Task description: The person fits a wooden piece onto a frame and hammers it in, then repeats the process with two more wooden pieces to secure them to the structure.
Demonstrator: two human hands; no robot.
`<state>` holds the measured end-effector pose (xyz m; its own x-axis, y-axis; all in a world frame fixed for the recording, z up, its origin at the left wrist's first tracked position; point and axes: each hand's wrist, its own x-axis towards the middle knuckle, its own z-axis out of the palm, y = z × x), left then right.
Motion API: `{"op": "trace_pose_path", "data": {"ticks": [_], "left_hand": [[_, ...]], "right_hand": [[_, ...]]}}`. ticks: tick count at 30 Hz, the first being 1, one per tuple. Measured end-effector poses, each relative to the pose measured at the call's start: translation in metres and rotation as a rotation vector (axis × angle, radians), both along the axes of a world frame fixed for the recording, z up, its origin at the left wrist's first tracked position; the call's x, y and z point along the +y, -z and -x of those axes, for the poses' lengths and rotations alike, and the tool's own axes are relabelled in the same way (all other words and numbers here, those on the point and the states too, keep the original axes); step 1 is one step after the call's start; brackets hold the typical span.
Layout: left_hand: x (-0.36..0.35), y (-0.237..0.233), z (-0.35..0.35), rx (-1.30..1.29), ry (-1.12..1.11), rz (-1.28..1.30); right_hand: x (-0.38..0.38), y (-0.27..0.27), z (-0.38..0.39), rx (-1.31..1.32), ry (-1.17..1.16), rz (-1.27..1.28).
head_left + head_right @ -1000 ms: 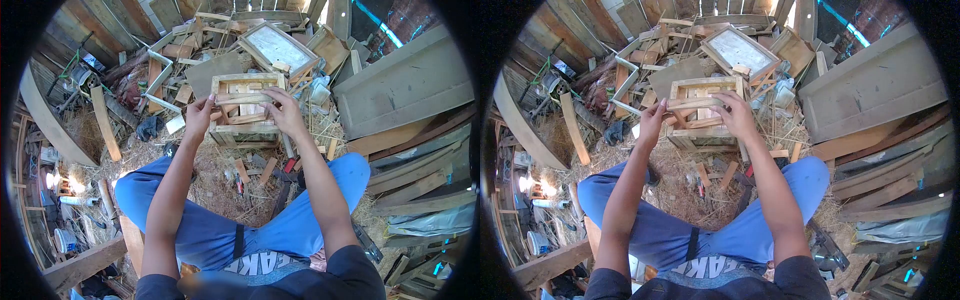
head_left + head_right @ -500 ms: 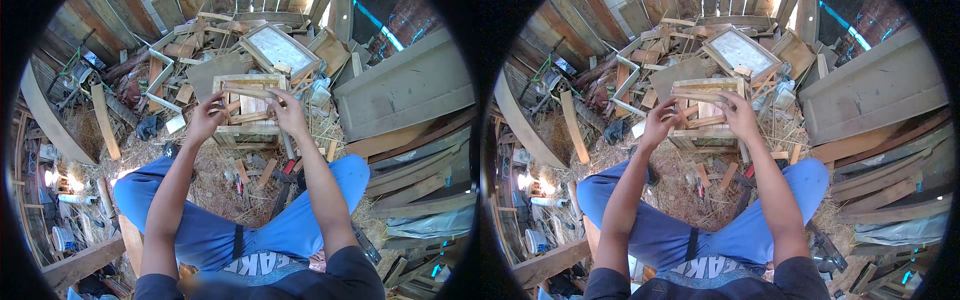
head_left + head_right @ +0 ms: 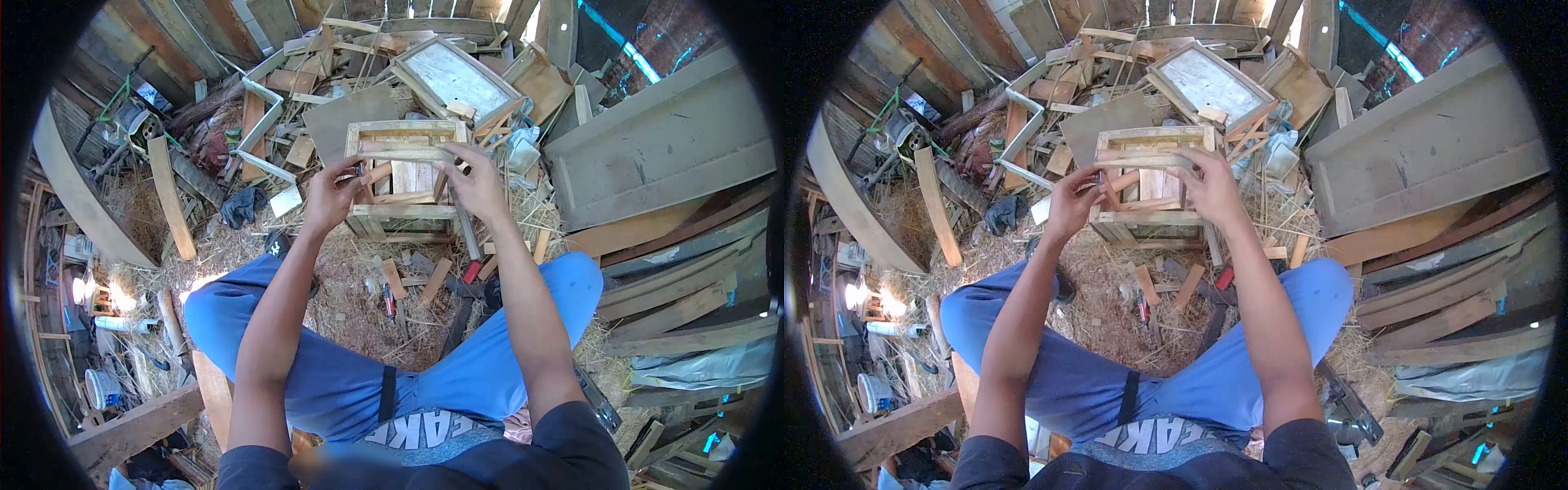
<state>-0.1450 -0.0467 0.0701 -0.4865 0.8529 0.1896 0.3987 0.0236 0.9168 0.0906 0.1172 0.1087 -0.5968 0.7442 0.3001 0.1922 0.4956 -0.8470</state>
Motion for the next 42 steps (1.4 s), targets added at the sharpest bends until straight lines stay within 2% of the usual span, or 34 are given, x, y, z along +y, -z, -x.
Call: {"op": "trace_pose_path", "data": {"ticks": [5, 13, 16, 24, 29, 32, 35, 38, 40, 42], "left_hand": [[0.001, 0.001, 0.001, -0.101, -0.010, -0.009], [-0.001, -0.001, 0.004, -0.021, -0.003, 0.012], [-0.002, -0.006, 0.001, -0.041, 0.005, -0.004], [-0.002, -0.003, 0.003, -0.014, 0.014, 0.016], [-0.003, -0.007, -0.004, -0.123, 0.004, -0.043], [-0.001, -0.004, 0.001, -0.055, 0.007, -0.014], [-0.001, -0.005, 0.002, -0.048, -0.004, 0.019], [-0.001, -0.004, 0.001, -0.018, -0.007, 0.002], [-0.001, -0.004, 0.002, -0.020, -0.012, 0.010], [-0.001, -0.004, 0.002, -0.023, -0.017, 0.020]], "right_hand": [[0.004, 0.015, 0.003, -0.021, -0.059, -0.147], [0.006, 0.005, 0.003, -0.117, -0.095, -0.244], [0.008, 0.005, 0.002, -0.105, -0.095, -0.160], [0.005, -0.001, 0.002, -0.117, -0.132, -0.182], [0.004, -0.002, 0.002, -0.151, -0.122, -0.213], [0.004, -0.003, 0.001, -0.150, -0.107, -0.227], [0.007, -0.003, 0.000, -0.147, -0.154, -0.096], [0.015, 0.010, -0.001, -0.054, -0.073, 0.028], [0.021, 0.012, -0.004, -0.094, -0.122, 0.204], [0.024, 0.017, -0.003, -0.071, -0.143, 0.180]]}}
